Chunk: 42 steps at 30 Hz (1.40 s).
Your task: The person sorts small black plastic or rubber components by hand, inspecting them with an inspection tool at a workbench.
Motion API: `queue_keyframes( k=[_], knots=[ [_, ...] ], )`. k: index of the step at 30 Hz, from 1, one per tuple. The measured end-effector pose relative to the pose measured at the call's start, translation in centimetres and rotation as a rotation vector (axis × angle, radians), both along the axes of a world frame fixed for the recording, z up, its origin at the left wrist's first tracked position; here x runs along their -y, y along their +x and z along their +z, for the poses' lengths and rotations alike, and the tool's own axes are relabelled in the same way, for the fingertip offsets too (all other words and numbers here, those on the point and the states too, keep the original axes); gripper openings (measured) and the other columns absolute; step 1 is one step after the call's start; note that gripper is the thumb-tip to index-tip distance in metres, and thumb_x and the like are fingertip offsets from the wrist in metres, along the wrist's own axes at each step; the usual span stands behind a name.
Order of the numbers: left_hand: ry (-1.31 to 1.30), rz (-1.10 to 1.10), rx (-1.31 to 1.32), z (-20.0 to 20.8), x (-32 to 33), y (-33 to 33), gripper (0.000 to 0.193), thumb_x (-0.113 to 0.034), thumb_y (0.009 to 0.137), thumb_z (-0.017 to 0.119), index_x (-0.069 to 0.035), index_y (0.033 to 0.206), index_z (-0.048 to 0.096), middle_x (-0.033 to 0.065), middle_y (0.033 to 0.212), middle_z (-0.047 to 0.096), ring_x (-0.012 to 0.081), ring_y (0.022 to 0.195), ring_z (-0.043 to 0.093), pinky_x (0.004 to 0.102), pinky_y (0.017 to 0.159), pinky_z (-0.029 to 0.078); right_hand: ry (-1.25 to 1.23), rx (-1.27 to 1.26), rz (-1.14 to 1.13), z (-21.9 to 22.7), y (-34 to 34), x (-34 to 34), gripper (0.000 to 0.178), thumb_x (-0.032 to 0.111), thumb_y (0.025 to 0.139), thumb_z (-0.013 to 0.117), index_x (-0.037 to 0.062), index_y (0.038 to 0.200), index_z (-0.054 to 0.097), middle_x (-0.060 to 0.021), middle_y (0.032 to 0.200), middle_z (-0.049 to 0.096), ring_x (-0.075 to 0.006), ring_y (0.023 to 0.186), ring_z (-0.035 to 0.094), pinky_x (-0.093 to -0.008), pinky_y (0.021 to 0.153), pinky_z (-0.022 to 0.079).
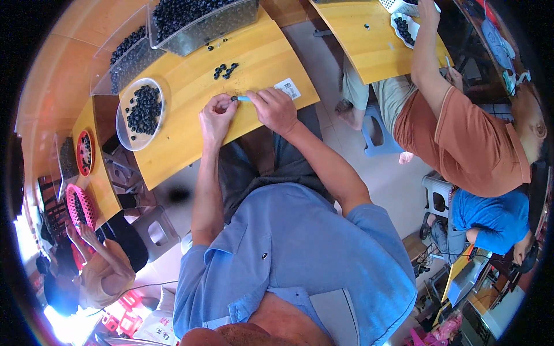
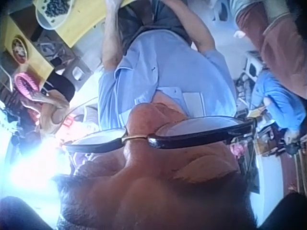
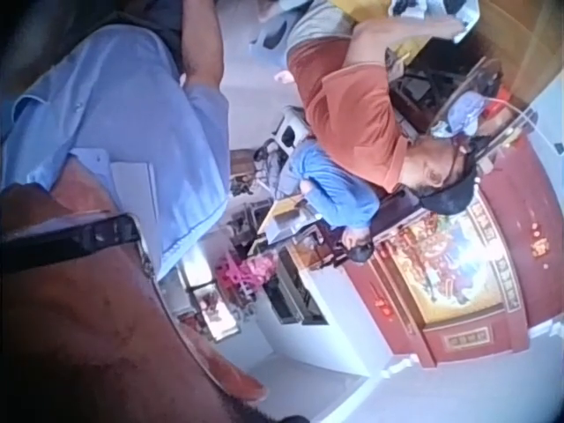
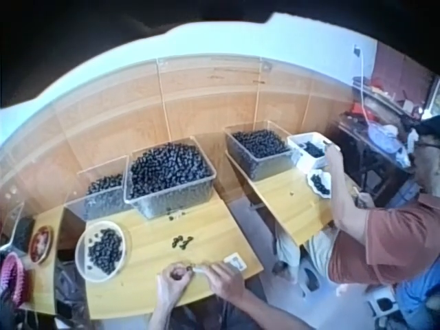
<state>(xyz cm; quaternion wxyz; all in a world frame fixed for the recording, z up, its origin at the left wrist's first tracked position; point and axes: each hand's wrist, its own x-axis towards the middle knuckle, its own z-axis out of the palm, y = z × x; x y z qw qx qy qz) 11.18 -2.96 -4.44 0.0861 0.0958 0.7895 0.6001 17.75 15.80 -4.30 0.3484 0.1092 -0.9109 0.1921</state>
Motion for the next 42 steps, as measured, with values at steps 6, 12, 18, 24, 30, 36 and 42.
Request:
queue_keyframes(
  k=[6,12,18,24,30,36,42],
  knots=[
    [0.266,-0.017,0.101,-0.8,0.4,0.0,0.019,0.0,0.095,0.079,0.005,0.111,0.07,0.0064,0.099,0.077,0.0082,0.088,0.071,0.0222,0.08,0.057,-0.012,0.036,-0.013,-0.3,-0.1,0.0,0.031,0.005,0.082,0.07,0.0051,0.112,0.074,-0.0066,0.081,0.061,-0.0252,0.077,0.065,-0.0399,0.067,0.054],
    [0.455,0.002,0.09,-0.7,1.1,-0.1,0.021,0.005,0.094,0.077,0.005,0.114,0.069,0.007,0.103,0.077,0.0103,0.094,0.072,0.0234,0.088,0.057,-0.01,0.057,-0.052,-0.4,-0.5,0.1,0.03,0.004,0.083,0.069,0.0031,0.112,0.074,-0.0084,0.093,0.071,-0.0256,0.085,0.069,-0.0381,0.074,0.057],
    [0.399,0.21,-0.106,0.8,4.3,-0.4,0.017,0.002,0.098,0.074,0.004,0.115,0.07,0.0101,0.104,0.078,0.012,0.094,0.073,0.0254,0.088,0.058,-0.025,0.02,-0.033,-0.2,-0.4,0.3,0.028,0.004,0.084,0.068,0.0035,0.111,0.074,-0.0088,0.094,0.073,-0.0265,0.085,0.071,-0.0396,0.075,0.058],
    [0.013,0.556,-0.358,2.7,16.2,-6.0,0.02,-0.006,0.096,0.076,0.0,0.115,0.075,0.0063,0.106,0.077,0.0127,0.089,0.07,0.0271,0.079,0.057,-0.024,0.018,-0.038,0.0,-0.3,0.2,0.028,0.003,0.083,0.068,0.005,0.11,0.074,-0.007,0.087,0.069,-0.0269,0.081,0.069,-0.0398,0.071,0.056],
    [-0.361,0.258,-0.571,5.5,11.7,-6.3,0.023,-0.006,0.094,0.074,-0.005,0.116,0.078,0.0143,0.104,0.073,0.0263,0.089,0.071,0.036,0.075,0.057,-0.035,-0.002,-0.035,-0.1,-0.4,0.1,0.029,0.002,0.082,0.068,0.0045,0.11,0.073,-0.0078,0.087,0.068,-0.0267,0.081,0.069,-0.0396,0.071,0.056],
    [-0.465,0.036,-0.442,2.1,2.4,-7.9,0.03,-0.022,0.091,0.081,-0.003,0.114,0.079,0.0187,0.1,0.074,0.0327,0.088,0.073,0.0428,0.079,0.059,-0.042,0.005,-0.04,0.0,-0.4,0.1,0.027,0.002,0.083,0.067,0.0045,0.109,0.073,-0.0081,0.086,0.067,-0.0265,0.08,0.068,-0.0399,0.071,0.056],
    [-0.536,0.078,-0.365,0.4,0.5,-9.6,0.032,-0.026,0.086,0.085,0.0,0.103,0.081,0.0172,0.089,0.078,0.0275,0.081,0.076,0.0392,0.078,0.06,-0.03,0.001,-0.048,-0.2,-0.3,0.1,0.027,0.003,0.084,0.068,0.0048,0.11,0.073,-0.008,0.085,0.066,-0.0261,0.079,0.067,-0.0396,0.07,0.055]
  ],
)
